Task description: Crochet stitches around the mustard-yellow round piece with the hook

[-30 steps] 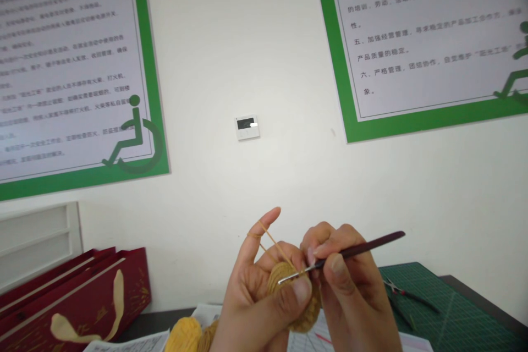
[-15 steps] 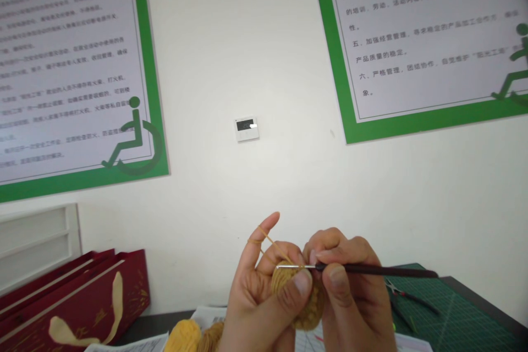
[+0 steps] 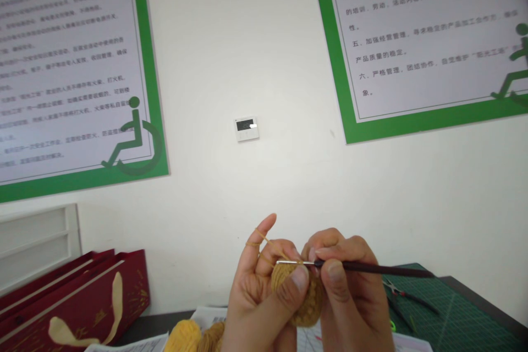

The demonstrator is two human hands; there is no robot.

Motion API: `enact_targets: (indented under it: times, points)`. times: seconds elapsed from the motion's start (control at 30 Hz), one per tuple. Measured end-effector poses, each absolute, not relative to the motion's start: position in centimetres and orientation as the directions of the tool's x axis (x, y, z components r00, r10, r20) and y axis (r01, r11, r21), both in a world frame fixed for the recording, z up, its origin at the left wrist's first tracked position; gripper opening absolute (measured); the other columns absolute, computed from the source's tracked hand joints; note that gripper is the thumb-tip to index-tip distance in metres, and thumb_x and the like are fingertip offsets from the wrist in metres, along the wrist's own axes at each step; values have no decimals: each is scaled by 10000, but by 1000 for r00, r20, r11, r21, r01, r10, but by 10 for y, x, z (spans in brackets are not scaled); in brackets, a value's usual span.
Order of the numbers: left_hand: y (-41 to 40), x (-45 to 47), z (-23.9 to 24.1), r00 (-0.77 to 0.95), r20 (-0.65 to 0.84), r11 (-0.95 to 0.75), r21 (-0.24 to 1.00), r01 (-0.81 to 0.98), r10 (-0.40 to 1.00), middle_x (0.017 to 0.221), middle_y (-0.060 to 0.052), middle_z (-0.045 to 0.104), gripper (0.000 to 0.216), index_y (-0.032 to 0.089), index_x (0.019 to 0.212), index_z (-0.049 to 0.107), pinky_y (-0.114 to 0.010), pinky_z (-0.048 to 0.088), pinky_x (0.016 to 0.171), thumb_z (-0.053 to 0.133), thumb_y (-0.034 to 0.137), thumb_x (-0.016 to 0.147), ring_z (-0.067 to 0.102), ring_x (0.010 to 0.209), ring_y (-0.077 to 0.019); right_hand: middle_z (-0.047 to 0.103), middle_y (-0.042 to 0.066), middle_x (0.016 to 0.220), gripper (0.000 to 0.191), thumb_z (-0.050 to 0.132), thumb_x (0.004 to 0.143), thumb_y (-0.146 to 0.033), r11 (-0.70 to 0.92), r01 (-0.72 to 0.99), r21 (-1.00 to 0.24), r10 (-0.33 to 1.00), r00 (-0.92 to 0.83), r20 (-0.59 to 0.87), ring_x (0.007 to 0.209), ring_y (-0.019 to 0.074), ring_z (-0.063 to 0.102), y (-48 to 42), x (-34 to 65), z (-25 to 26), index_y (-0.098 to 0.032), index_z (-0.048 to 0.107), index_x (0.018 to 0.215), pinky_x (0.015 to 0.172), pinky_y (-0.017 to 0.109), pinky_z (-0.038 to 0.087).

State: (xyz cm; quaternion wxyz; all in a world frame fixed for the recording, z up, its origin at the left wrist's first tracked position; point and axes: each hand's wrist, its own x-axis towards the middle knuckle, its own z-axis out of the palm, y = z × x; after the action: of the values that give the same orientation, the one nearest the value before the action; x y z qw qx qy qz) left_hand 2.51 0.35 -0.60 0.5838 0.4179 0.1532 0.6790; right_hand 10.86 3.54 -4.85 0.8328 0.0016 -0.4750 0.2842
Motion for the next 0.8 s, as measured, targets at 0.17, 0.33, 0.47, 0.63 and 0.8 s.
enact_targets:
  times: [0.17, 0.33, 0.47, 0.63, 0.8]
  points:
    - [4, 27, -7, 16, 400, -278, 667, -691, 917, 774, 22, 720, 675, 270, 1194, 753, -252, 557, 708, 944, 70, 577, 681, 664, -116, 586, 2, 896, 81, 614, 997, -344, 841, -474, -260, 467, 394, 792, 813, 172, 559, 37, 109, -49, -317, 685, 967, 688, 315, 482]
    - [6, 25, -8, 31, 399, -273, 680, -680, 916, 772, 24, 711, 656, 267, 1192, 756, -227, 553, 676, 919, 47, 597, 664, 637, -96, 583, -6, 903, 76, 604, 1004, -340, 833, -482, -270, 475, 376, 795, 814, 160, 549, 36, 107, -50, -316, 672, 979, 690, 296, 479]
    - [9, 20, -8, 84, 382, -229, 700, -676, 920, 758, 26, 690, 704, 250, 1234, 733, -228, 545, 687, 918, 42, 587, 648, 644, -94, 577, -10, 900, 98, 614, 995, -374, 787, -541, -297, 520, 323, 790, 804, 156, 552, 35, 110, -47, -308, 665, 943, 707, 305, 461]
    - [13, 13, -8, 175, 379, -197, 759, -621, 909, 757, 11, 678, 883, 283, 1400, 613, -216, 496, 628, 925, 85, 598, 620, 639, -111, 547, -23, 845, 161, 616, 984, -421, 693, -624, -362, 594, 209, 777, 720, 139, 500, 33, 116, -40, -291, 656, 897, 661, 289, 418]
    - [12, 13, -7, 244, 410, -179, 758, -627, 879, 765, -9, 683, 964, 312, 1479, 519, -262, 493, 680, 894, 67, 626, 651, 738, -168, 509, -23, 765, 249, 629, 959, -483, 623, -674, -398, 660, 178, 730, 659, 136, 438, 29, 120, -34, -261, 654, 849, 621, 281, 385]
